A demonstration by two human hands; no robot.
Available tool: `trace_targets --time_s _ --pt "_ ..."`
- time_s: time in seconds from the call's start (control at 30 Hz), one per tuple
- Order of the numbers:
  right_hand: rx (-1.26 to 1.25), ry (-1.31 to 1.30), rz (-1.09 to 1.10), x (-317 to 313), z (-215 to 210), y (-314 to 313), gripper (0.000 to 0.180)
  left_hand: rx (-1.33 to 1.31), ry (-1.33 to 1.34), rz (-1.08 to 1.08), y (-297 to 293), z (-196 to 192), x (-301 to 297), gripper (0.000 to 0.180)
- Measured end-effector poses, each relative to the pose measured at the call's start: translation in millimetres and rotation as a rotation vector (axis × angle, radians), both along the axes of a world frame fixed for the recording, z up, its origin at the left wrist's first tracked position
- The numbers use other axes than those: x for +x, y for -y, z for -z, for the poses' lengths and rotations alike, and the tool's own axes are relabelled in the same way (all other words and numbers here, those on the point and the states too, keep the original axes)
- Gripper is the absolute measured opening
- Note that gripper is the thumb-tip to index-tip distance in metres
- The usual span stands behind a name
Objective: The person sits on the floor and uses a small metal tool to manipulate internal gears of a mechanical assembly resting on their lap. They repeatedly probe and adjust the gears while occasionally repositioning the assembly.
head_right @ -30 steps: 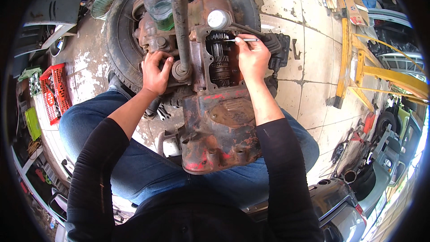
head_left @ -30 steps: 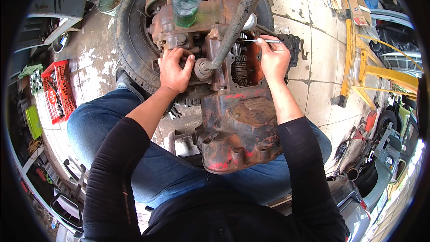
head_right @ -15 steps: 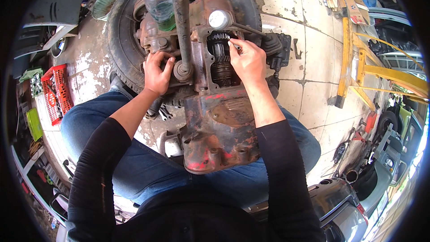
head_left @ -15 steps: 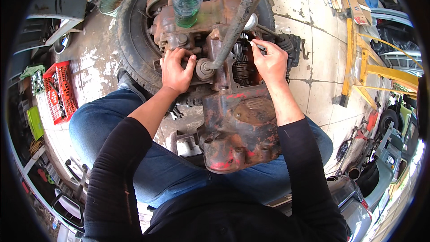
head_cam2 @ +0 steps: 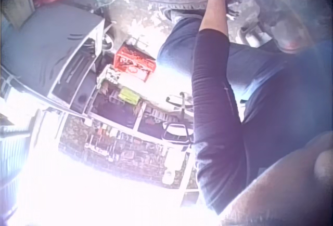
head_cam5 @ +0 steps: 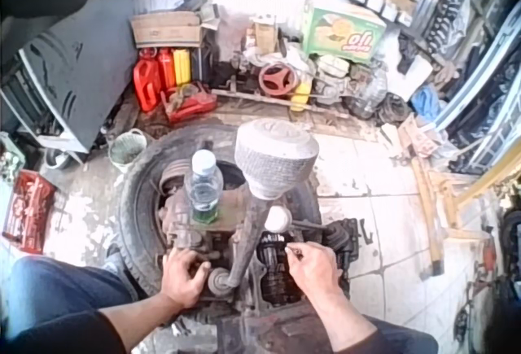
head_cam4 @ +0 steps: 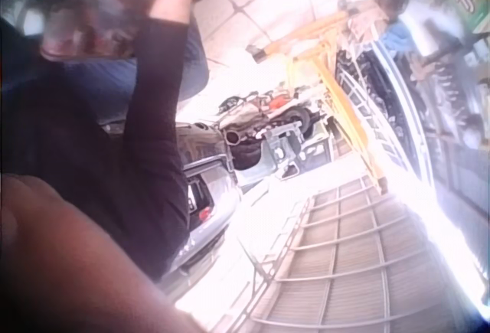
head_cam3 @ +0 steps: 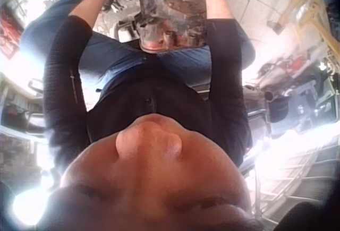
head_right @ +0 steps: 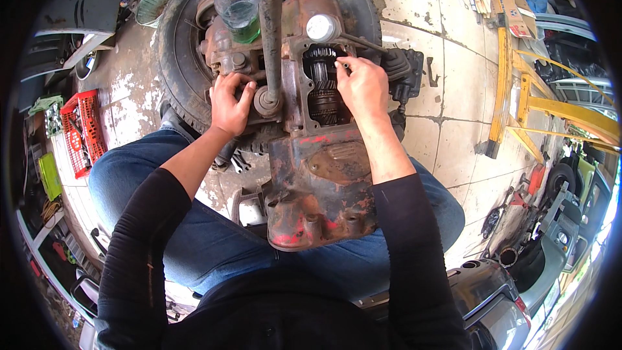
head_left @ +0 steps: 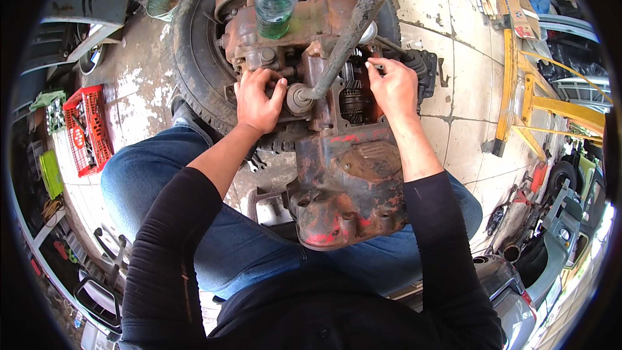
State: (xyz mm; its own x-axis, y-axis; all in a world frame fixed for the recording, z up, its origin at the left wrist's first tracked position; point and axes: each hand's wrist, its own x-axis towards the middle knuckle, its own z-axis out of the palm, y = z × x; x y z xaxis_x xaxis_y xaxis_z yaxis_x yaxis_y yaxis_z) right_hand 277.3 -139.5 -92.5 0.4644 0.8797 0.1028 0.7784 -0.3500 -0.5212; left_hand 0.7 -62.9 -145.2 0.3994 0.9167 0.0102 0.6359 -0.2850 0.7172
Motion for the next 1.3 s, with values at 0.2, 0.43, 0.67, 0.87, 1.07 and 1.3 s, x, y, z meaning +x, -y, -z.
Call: trace_targets --time_s 0.2,0.43,0.67,0.87,1.07,1.3 --pt "0.193 -0.208 -0.116 -12 12 -4 0.016 -0.029 -0.004 -0.005 1 0 1 0.023" --pt "0.219 -0.347 0.030 -1 10 -5 0.016 -0.010 -0.003 0.000 0 -1 -1 0.023" --pt "0.323 -0.578 -0.001 -2 23 -8 0.012 0.005 -0.001 0.000 0 0 2 0.023" --pt "0.269 -0.457 0.047 -5 16 -10 0.009 -0.003 -0.005 -0.006 -1 0 -1 0.023" --pt "0.309 -0.515 0.112 0 37 -7 0.009 -0.005 0.000 0.009 -1 -1 1 0.024" --pt "0.230 -0.410 0.214 1 22 -10 0.010 -0.011 -0.007 -0.001 1 0 -1 0.023"
